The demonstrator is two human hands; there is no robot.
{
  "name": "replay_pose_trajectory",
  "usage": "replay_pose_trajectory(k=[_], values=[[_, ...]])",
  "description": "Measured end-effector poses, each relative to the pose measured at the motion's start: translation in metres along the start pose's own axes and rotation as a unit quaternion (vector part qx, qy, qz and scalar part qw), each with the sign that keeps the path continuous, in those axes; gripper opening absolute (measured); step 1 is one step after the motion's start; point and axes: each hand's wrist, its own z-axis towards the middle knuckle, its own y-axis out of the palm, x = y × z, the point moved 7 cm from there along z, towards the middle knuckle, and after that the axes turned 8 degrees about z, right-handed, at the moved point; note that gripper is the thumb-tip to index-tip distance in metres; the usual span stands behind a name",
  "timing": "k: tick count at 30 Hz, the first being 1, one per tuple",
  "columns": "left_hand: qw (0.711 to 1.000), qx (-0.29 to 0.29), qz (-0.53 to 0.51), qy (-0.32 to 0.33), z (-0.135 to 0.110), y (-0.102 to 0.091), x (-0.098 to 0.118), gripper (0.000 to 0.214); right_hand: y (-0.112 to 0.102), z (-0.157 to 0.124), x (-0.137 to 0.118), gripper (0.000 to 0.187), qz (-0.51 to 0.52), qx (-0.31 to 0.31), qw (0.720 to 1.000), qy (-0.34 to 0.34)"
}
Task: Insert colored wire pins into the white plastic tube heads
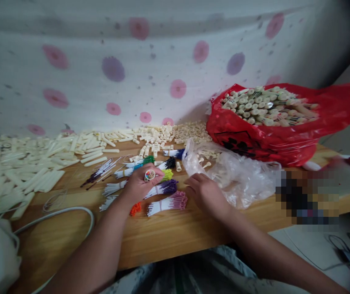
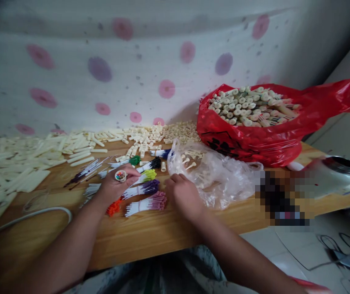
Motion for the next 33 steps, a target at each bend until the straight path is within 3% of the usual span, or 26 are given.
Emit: replay_pose_trajectory(k=[2, 7, 14, 22, 25, 29, 33], values=[[0.998, -0.053, 0.005, -0.024, 0.001, 0.004, -0.006, 0.012, 0.004, 0.015, -0.01, 0.02, 0.015, -0.016, 0.999, -0.045], [0.979, -0.181, 0.018, -0.091, -0.004, 0.016, -0.02, 0.011, 0.023, 0.04, -0.018, 0.014, -0.04, -0.081, 0.992, -0.083], [0.959, -0.248, -0.029, -0.133, -0.009, 0.026, -0.023, 0.007, 0.022, 0.041, -0.022, 0.013, -0.054, -0.073, 0.99, -0.108], [0.955, -0.251, -0.013, -0.16, -0.01, 0.026, -0.031, 0.011, -0.024, 0.036, 0.001, 0.013, -0.032, -0.035, 0.996, -0.079], [0.958, -0.216, -0.033, -0.187, -0.011, 0.023, -0.037, 0.016, -0.041, 0.038, 0.008, 0.013, 0.024, -0.024, 0.996, -0.085], [0.973, -0.129, -0.044, -0.184, -0.007, 0.017, -0.03, 0.022, -0.048, 0.04, -0.007, 0.014, 0.136, -0.039, 0.978, -0.154], [0.973, -0.138, -0.069, -0.172, -0.007, 0.027, -0.012, 0.018, -0.041, 0.045, -0.029, 0.014, 0.204, -0.036, 0.96, -0.188]])
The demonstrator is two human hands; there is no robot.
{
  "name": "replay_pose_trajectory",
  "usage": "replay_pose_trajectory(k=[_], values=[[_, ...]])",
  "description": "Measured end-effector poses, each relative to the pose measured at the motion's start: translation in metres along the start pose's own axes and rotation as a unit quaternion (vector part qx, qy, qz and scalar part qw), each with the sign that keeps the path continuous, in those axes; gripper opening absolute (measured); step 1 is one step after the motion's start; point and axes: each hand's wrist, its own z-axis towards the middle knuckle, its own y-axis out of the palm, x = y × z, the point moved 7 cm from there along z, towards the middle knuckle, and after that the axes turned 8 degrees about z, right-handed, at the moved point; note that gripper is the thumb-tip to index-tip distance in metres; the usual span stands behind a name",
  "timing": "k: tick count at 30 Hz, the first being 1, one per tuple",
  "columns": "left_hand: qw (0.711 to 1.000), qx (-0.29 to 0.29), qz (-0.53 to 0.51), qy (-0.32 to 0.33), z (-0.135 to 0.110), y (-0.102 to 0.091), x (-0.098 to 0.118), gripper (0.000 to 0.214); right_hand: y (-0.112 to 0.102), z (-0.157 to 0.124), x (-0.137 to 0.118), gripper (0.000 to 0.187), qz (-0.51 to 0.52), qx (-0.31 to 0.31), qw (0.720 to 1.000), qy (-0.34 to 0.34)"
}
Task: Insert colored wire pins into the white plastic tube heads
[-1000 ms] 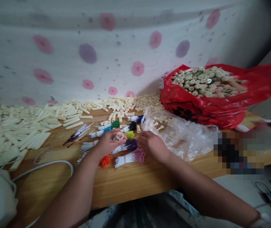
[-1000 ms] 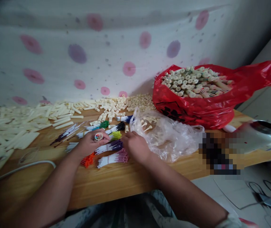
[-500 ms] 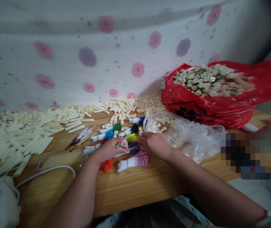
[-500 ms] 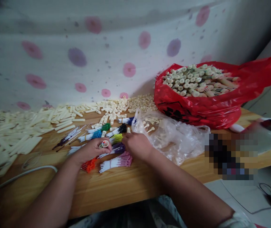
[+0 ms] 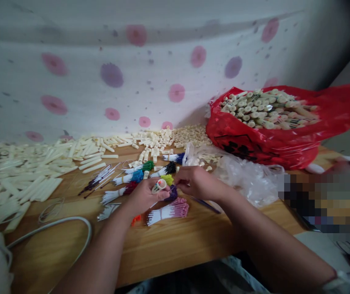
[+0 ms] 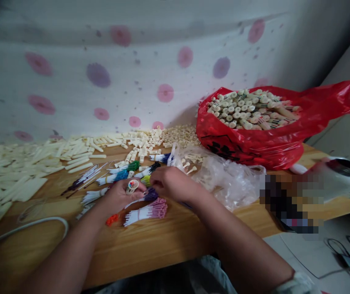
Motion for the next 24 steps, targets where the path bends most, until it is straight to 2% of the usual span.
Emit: replay_pose_trajectory(k=[2, 4, 7, 10, 13, 18, 22, 24], values=[[1.0, 0.017, -0.003, -0.003, -0.001, 0.001, 0.003, 0.016, 0.004, 0.005, 0.0, 0.013, 0.041, 0.031, 0.999, 0.004], [0.999, 0.037, -0.008, -0.001, -0.002, -0.002, 0.005, 0.017, 0.008, 0.006, 0.009, 0.011, 0.127, 0.071, 0.989, 0.032], [0.998, 0.055, -0.03, 0.015, -0.003, -0.008, 0.008, 0.017, 0.015, 0.004, 0.028, 0.017, 0.306, 0.124, 0.941, 0.076], [0.997, 0.065, -0.041, 0.02, -0.004, -0.011, 0.009, 0.017, 0.02, 0.0, 0.039, 0.02, 0.39, 0.155, 0.902, 0.097], [0.996, 0.068, -0.049, 0.017, -0.004, -0.011, 0.008, 0.018, 0.021, 0.0, 0.038, 0.019, 0.391, 0.175, 0.898, 0.101], [0.995, 0.063, -0.065, 0.027, -0.003, -0.01, 0.009, 0.02, 0.02, 0.002, 0.025, 0.011, 0.366, 0.196, 0.906, 0.081], [0.995, 0.043, -0.074, 0.041, -0.002, -0.005, 0.007, 0.021, 0.017, 0.002, 0.019, 0.009, 0.311, 0.214, 0.924, 0.066], [0.994, 0.055, -0.062, 0.066, -0.001, -0.007, 0.007, 0.02, 0.012, -0.001, 0.015, 0.009, 0.268, 0.224, 0.935, 0.062]])
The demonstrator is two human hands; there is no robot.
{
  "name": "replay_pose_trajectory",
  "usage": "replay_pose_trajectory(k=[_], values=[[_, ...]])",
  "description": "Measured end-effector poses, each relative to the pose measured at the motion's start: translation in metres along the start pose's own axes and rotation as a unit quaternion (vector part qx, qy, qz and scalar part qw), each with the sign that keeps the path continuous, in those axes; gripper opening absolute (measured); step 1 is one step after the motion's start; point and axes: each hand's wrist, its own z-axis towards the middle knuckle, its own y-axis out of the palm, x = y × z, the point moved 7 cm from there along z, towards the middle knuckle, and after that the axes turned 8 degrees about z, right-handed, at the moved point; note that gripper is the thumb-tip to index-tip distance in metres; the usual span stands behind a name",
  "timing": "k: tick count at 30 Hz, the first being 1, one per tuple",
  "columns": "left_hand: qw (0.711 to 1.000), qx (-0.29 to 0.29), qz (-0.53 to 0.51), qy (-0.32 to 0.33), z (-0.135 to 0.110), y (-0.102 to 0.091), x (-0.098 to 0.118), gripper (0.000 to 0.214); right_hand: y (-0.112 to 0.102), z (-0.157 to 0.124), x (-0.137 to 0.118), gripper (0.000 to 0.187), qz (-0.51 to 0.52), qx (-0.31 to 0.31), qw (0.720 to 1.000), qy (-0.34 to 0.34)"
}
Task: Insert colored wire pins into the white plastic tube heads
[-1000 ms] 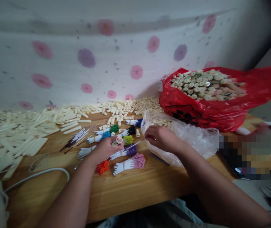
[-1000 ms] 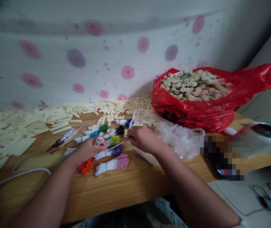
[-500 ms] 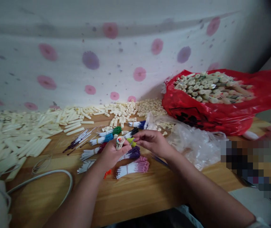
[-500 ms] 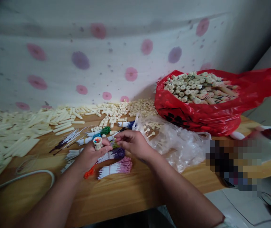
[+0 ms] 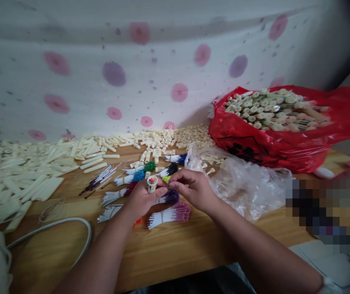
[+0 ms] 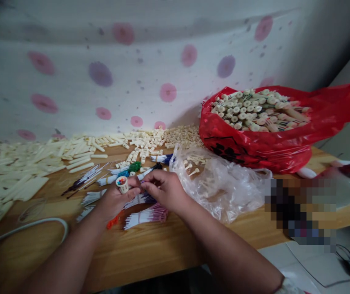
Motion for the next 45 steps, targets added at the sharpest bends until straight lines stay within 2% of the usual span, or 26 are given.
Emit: replay_pose_trajectory(k=[3, 5, 8, 10, 14, 23, 29, 33, 36, 38, 42, 45], values=[[0.997, 0.045, 0.026, 0.057, 0.0, -0.008, 0.004, 0.018, -0.015, -0.005, -0.018, 0.007, -0.043, 0.06, 0.996, -0.042], [0.993, 0.071, 0.036, 0.09, -0.002, -0.013, 0.008, 0.017, -0.027, -0.013, -0.04, 0.002, -0.049, 0.123, 0.986, -0.102], [0.987, 0.091, 0.046, 0.122, -0.006, -0.018, 0.016, 0.019, -0.035, -0.031, -0.081, 0.017, -0.046, 0.175, 0.958, -0.221], [0.984, 0.1, 0.058, 0.136, -0.007, -0.019, 0.021, 0.022, -0.029, -0.039, -0.105, 0.023, -0.062, 0.155, 0.946, -0.276], [0.977, 0.116, 0.09, 0.155, -0.009, -0.019, 0.024, 0.028, -0.005, -0.039, -0.128, 0.021, -0.143, 0.056, 0.938, -0.309], [0.967, 0.127, 0.121, 0.187, -0.011, -0.02, 0.029, 0.019, 0.018, -0.036, -0.116, 0.017, -0.199, 0.059, 0.913, -0.351], [0.963, 0.115, 0.142, 0.196, -0.014, -0.018, 0.026, 0.004, 0.022, -0.032, -0.102, 0.016, -0.197, 0.068, 0.928, -0.31], [0.952, 0.125, 0.166, 0.226, -0.015, -0.017, 0.03, 0.009, 0.024, -0.029, -0.086, 0.014, -0.2, 0.062, 0.945, -0.251], [0.943, 0.131, 0.214, 0.22, -0.016, -0.018, 0.031, 0.01, 0.024, -0.025, -0.076, 0.011, -0.218, 0.054, 0.952, -0.206], [0.937, 0.131, 0.247, 0.209, -0.016, -0.019, 0.032, 0.009, 0.022, -0.024, -0.073, 0.012, -0.23, 0.059, 0.952, -0.195], [0.924, 0.111, 0.299, 0.213, -0.018, -0.018, 0.036, 0.03, 0.015, -0.024, -0.068, 0.012, -0.244, 0.084, 0.948, -0.186], [0.915, 0.103, 0.326, 0.212, -0.018, -0.016, 0.036, 0.034, 0.013, -0.022, -0.063, 0.01, -0.251, 0.089, 0.947, -0.178]])
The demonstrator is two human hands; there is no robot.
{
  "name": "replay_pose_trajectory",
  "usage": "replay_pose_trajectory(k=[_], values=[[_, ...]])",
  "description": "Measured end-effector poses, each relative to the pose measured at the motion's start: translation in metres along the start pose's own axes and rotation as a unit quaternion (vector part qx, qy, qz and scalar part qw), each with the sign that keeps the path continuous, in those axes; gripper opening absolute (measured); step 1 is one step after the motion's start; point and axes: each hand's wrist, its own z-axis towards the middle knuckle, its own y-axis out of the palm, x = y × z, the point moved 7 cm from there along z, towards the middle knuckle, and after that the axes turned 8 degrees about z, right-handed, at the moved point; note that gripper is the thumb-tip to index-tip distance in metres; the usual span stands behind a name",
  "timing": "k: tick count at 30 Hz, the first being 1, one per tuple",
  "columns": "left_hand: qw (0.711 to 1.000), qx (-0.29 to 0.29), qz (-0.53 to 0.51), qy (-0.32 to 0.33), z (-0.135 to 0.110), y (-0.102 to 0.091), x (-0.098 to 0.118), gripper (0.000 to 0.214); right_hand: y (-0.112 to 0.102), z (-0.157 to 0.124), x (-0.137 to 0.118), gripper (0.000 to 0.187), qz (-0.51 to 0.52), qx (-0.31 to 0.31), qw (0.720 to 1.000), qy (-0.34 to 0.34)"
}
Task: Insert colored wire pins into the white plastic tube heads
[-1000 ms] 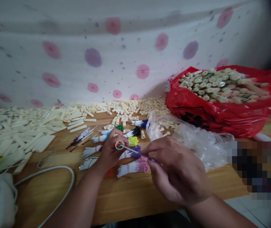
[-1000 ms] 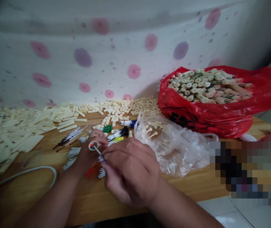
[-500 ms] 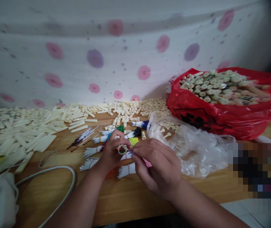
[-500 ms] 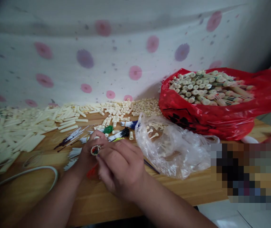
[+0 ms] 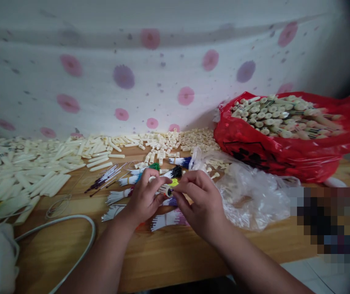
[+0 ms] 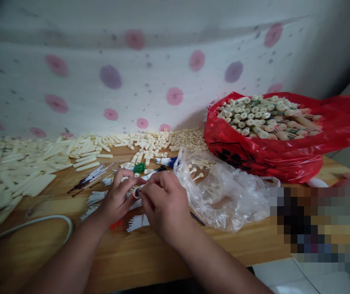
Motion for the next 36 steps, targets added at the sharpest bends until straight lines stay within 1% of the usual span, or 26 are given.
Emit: replay_pose_trajectory(k=[3, 8, 11, 15, 19, 22, 29, 36], values=[[1.0, 0.008, 0.03, 0.003, 0.0, 0.001, 0.0, 0.031, 0.003, 0.0, 0.004, 0.009, 0.0, -0.007, 1.0, 0.005], [0.993, 0.049, 0.109, 0.008, 0.0, -0.001, 0.002, 0.026, 0.005, 0.001, 0.007, 0.01, 0.028, 0.003, 0.999, 0.017], [0.986, 0.076, 0.15, 0.005, -0.001, -0.004, 0.004, 0.021, 0.006, -0.003, 0.012, 0.011, 0.06, 0.033, 0.996, 0.054], [0.979, 0.101, 0.177, 0.011, 0.0, -0.007, 0.007, 0.019, 0.009, -0.01, 0.019, 0.01, 0.103, 0.077, 0.985, 0.112], [0.972, 0.117, 0.203, 0.018, -0.001, -0.008, 0.008, 0.018, 0.012, -0.012, 0.021, 0.008, 0.118, 0.086, 0.979, 0.141], [0.968, 0.126, 0.215, 0.017, -0.002, -0.007, 0.007, 0.018, 0.013, -0.012, 0.022, 0.008, 0.124, 0.088, 0.977, 0.148], [0.96, 0.142, 0.243, 0.011, -0.005, -0.006, 0.009, 0.02, 0.011, -0.012, 0.023, 0.008, 0.141, 0.095, 0.975, 0.141], [0.954, 0.156, 0.257, 0.013, -0.007, -0.007, 0.012, 0.021, 0.014, -0.012, 0.029, 0.008, 0.18, 0.095, 0.964, 0.172]])
